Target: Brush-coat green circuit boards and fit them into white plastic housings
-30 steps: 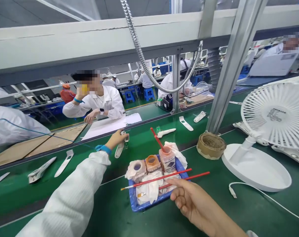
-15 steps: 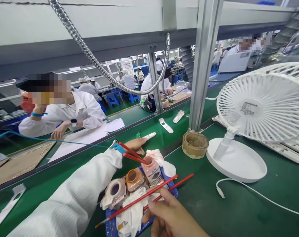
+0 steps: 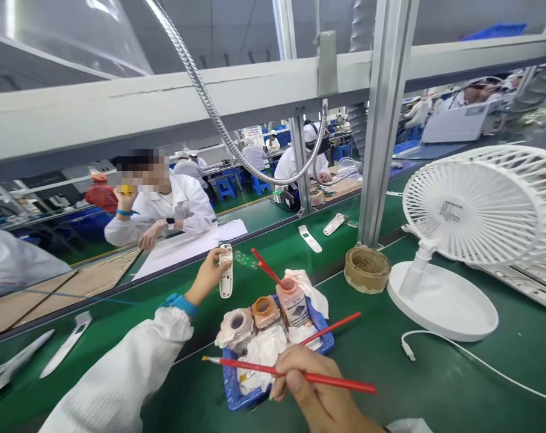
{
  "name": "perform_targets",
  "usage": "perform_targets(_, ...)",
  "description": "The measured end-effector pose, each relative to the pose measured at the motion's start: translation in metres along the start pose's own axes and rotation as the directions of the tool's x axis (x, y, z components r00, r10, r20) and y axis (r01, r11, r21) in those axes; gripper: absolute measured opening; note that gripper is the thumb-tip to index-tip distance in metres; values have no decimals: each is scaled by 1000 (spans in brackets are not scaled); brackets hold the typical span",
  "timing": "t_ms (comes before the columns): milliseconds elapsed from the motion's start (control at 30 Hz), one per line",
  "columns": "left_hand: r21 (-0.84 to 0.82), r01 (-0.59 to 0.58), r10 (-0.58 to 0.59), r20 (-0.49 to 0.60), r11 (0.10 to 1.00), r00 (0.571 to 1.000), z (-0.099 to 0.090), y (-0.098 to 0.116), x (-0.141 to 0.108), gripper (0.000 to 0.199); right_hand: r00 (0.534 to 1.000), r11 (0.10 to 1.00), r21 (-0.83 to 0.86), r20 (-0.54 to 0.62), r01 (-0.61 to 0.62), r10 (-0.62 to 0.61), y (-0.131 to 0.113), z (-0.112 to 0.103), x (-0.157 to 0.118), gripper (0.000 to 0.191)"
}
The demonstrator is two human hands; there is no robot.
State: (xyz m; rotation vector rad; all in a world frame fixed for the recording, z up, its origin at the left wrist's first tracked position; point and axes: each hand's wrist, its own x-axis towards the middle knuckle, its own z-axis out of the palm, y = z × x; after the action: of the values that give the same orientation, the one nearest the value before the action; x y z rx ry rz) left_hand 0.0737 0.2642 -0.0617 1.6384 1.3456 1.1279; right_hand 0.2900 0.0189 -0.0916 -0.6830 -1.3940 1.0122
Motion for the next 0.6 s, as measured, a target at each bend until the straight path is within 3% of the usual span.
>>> perform_targets(100,-171,-9,-8,-102,985,995,-35,9,-42,44,973,990,53,-199,129,-116,-12,-4,4,25)
perform_targets(200,-323,16,-52,-102,946,993,-58,21,-92,40,906,963,39,-353,265,-235,-34,-5,19,21)
perform_targets(300,-446,46,-88,-73,894,993,-65,36,-140,35,901,947,5,-311,320,-303,-53,2,39,20)
perform_targets(400,-638,129,-171,-4,759,985,-63,50,-173,30,899,928,-47,-235,370,-370,-61,18,53,21)
perform_targets(467,-716,174,-201,48,676,978,-60,57,-186,27,904,926,-75,-200,371,-378,-60,29,56,22)
perform_targets(600,-734,198,-193,92,650,977,-61,66,-195,24,931,949,-94,-182,302,-315,-53,40,55,21)
